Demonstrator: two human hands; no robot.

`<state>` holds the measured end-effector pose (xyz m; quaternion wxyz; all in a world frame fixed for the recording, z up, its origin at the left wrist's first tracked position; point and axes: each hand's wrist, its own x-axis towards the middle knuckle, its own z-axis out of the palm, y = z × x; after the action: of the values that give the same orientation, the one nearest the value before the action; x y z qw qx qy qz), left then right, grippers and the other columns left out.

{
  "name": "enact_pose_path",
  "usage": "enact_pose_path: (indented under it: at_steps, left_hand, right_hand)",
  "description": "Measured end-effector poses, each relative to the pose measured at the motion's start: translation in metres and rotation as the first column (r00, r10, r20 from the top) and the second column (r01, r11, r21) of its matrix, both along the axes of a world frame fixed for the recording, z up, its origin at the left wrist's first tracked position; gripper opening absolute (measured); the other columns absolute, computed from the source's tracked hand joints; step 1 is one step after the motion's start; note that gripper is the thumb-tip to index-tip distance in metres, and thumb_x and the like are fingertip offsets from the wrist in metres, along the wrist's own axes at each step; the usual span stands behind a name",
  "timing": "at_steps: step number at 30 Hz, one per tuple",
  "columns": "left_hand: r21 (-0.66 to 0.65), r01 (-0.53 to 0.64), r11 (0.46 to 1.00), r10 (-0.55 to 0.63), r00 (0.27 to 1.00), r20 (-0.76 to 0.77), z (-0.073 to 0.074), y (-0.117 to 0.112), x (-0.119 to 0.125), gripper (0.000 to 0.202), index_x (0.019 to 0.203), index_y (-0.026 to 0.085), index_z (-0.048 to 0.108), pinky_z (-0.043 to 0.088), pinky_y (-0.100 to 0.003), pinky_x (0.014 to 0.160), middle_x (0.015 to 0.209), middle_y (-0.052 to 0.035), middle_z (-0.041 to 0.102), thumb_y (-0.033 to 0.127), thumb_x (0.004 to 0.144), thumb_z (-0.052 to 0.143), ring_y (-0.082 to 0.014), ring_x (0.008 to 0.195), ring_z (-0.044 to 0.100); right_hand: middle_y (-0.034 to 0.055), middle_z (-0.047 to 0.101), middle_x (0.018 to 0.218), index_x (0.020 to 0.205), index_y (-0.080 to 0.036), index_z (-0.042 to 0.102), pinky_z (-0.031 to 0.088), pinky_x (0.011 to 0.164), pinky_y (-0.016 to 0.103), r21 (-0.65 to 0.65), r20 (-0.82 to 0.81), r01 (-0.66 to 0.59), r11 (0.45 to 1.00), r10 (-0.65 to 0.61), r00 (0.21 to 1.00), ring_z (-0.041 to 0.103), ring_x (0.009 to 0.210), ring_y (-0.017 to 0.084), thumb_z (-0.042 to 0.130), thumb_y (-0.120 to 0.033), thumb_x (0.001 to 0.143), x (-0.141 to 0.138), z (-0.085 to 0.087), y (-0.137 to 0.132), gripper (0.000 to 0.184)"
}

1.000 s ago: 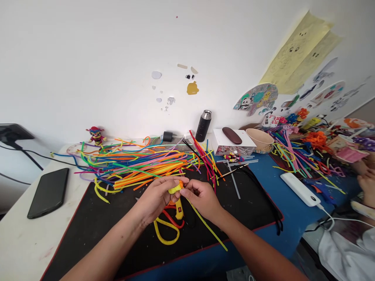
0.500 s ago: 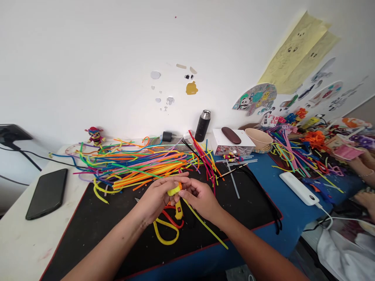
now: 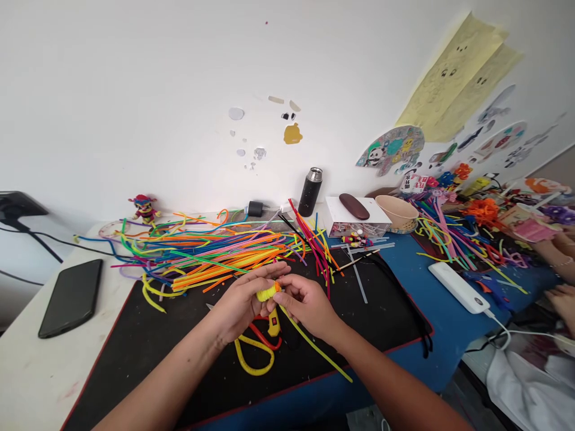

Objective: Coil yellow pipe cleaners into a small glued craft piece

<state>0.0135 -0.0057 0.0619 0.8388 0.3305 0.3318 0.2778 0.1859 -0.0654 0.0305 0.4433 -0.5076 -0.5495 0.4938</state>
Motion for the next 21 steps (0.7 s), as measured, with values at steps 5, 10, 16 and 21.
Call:
enact_pose_path:
  at_steps: [5, 10, 16, 21]
  left_hand:
    - [-0.014, 0.007, 1.0, -0.007, 1.0, -0.012, -0.003, 0.0, 0.001, 0.052, 0.126, 0.017, 0.076, 0.04, -0.022, 0.049, 0.111, -0.012, 0.077, 0.021, 0.074, 0.077, -0.0083, 0.054, 0.055]
    - [-0.012, 0.028, 1.0, -0.028, 0.999, -0.027, -0.005, 0.0, 0.001, 0.057, 0.131, 0.013, 0.071, 0.045, -0.022, 0.052, 0.074, -0.0029, 0.069, 0.024, 0.076, 0.075, -0.0125, 0.055, 0.058]
    - [-0.019, -0.008, 1.0, 0.007, 0.999, -0.049, -0.007, 0.0, 0.003, 0.047, 0.122, 0.012, 0.075, 0.046, -0.023, 0.052, 0.081, -0.0049, 0.071, 0.027, 0.077, 0.076, -0.0115, 0.056, 0.057]
    - [0.12, -0.074, 0.99, 0.085, 0.992, -0.09, -0.013, 0.006, 0.001, 0.038, 0.112, 0.013, 0.079, 0.049, -0.026, 0.061, 0.108, -0.0132, 0.077, 0.032, 0.08, 0.076, -0.0193, 0.08, 0.067]
  right_hand:
    - [-0.0019, 0.063, 0.064, 0.103, -0.018, 0.071, 0.034, 0.047, 0.025, -0.005, 0.036, 0.035, 0.999, -0.035, 0.999, 0.045, 0.049, 0.011, 0.071, -0.059, 0.093, 0.0, -0.002, -0.001, 0.042]
    - [0.0026, 0.074, 0.075, 0.105, -0.017, 0.07, 0.033, 0.046, 0.023, 0.017, -0.033, 0.004, 1.0, -0.003, 0.999, 0.044, 0.046, 0.009, 0.068, -0.054, 0.096, -0.001, -0.005, -0.001, 0.038]
    - [0.0005, 0.07, 0.073, 0.105, -0.017, 0.071, 0.034, 0.047, 0.023, 0.012, -0.036, 0.007, 1.0, -0.007, 0.999, 0.045, 0.047, 0.009, 0.07, -0.05, 0.095, -0.001, -0.007, 0.0, 0.034]
    - [-0.0076, 0.05, 0.058, 0.102, -0.017, 0.07, 0.03, 0.047, 0.024, 0.014, -0.01, 0.043, 0.999, -0.043, 0.999, 0.041, 0.046, 0.009, 0.072, -0.048, 0.093, 0.001, -0.009, -0.001, 0.032]
